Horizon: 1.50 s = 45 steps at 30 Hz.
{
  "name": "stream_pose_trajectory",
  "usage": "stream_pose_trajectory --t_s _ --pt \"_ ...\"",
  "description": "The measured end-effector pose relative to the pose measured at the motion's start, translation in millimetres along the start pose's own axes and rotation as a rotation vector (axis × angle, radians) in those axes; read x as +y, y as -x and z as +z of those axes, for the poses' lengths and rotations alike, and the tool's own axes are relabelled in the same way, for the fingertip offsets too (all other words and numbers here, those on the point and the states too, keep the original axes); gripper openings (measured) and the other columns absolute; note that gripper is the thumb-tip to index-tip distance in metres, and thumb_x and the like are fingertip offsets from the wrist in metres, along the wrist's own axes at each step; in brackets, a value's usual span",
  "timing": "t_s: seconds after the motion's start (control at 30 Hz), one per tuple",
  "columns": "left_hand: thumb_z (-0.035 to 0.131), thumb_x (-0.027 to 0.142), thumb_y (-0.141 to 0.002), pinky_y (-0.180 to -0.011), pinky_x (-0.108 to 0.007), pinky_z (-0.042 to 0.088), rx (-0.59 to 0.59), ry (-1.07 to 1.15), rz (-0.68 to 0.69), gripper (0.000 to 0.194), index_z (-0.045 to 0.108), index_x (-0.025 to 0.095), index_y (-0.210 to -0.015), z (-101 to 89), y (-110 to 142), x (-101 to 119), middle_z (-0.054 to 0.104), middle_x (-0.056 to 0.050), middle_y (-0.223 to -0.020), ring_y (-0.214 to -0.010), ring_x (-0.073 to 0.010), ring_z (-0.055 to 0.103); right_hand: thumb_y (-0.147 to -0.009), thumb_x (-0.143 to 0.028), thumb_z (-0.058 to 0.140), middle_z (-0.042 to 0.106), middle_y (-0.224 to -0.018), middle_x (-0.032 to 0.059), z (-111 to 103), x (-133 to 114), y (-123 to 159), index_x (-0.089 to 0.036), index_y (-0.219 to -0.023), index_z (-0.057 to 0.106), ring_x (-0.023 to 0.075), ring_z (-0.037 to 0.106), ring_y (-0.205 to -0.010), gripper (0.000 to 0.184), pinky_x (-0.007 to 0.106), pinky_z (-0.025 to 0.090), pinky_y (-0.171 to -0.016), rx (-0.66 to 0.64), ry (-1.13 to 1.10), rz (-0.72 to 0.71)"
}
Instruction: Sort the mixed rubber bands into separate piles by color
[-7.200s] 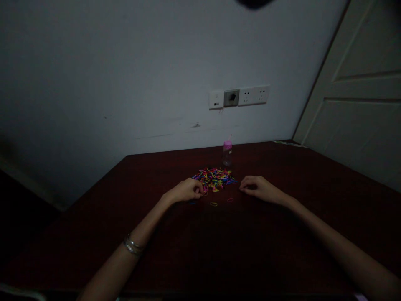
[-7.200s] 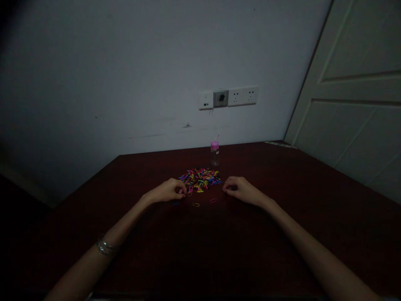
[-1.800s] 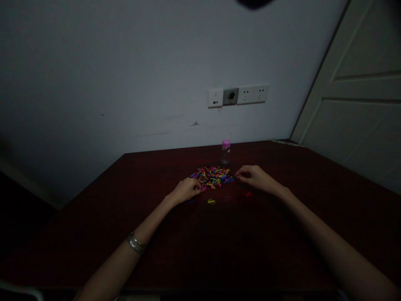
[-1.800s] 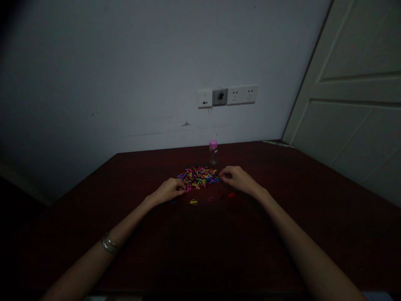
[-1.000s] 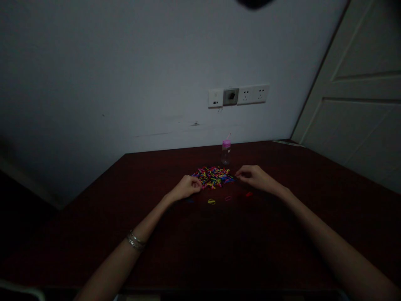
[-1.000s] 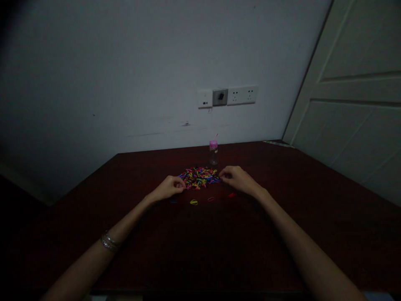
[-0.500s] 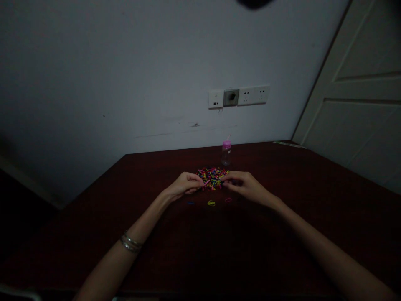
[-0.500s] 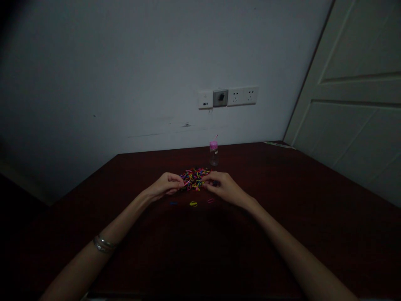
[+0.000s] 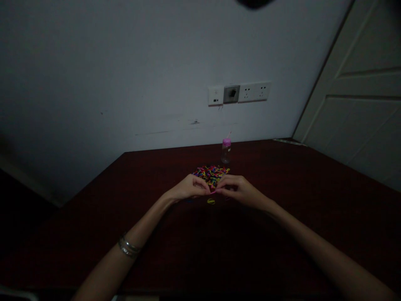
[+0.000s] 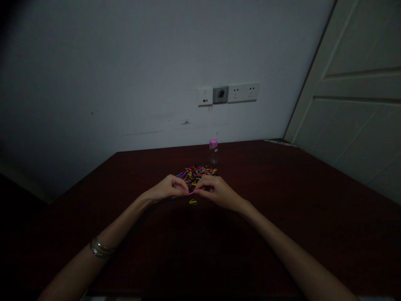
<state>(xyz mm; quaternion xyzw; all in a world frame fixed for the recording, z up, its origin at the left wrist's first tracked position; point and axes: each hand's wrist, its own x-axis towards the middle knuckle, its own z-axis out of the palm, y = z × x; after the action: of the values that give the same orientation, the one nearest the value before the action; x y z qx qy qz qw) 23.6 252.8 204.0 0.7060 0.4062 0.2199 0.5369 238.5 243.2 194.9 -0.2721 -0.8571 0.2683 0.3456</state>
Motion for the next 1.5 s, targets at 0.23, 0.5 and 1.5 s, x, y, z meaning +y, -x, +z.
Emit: stream_pose_trajectory --t_s 0.23,0.5,1.5 --pt "0.066 0.032 -0.065 -0.044 -0.019 0.026 -0.049 -0.1 0.019 0.024 0.067 0.011 -0.077 -6.0 -1.7 0.0 0.052 0.002 -0.054 -0.046 -0.0049 0.037 -0.08 -0.027 0.058 0.062 -0.084 0.0045 -2.3 8.5 2.4 -0.018 -0.078 0.066 0.0136 0.057 -0.078 0.012 0.029 0.046 -0.07 -0.06 -0.008 -0.029" --pt "0.061 0.03 -0.069 -0.04 -0.02 0.022 0.336 -0.119 -0.054 0.021 0.066 0.011 -0.076 -45.6 -9.7 -31.6 0.05 0.001 -0.049 -0.039 -0.0045 0.035 -0.078 -0.03 0.059 0.059 -0.09 0.0052 -27.1 40.0 10.2 -0.019 -0.077 0.066 0.0164 0.056 -0.083 0.014 0.033 0.046 -0.077 -0.097 0.096 0.104" --pt "0.061 0.035 -0.071 -0.039 -0.019 0.018 0.346 -0.103 -0.085 0.026 0.066 0.012 -0.079 -46.3 -13.7 -44.3 0.051 0.0 -0.051 -0.038 -0.0041 0.034 -0.075 -0.028 0.06 0.062 -0.087 0.0041 -24.9 54.2 14.3 -0.018 -0.083 0.068 0.0154 0.057 -0.078 0.015 0.028 0.045 -0.07 -0.336 0.206 0.18"
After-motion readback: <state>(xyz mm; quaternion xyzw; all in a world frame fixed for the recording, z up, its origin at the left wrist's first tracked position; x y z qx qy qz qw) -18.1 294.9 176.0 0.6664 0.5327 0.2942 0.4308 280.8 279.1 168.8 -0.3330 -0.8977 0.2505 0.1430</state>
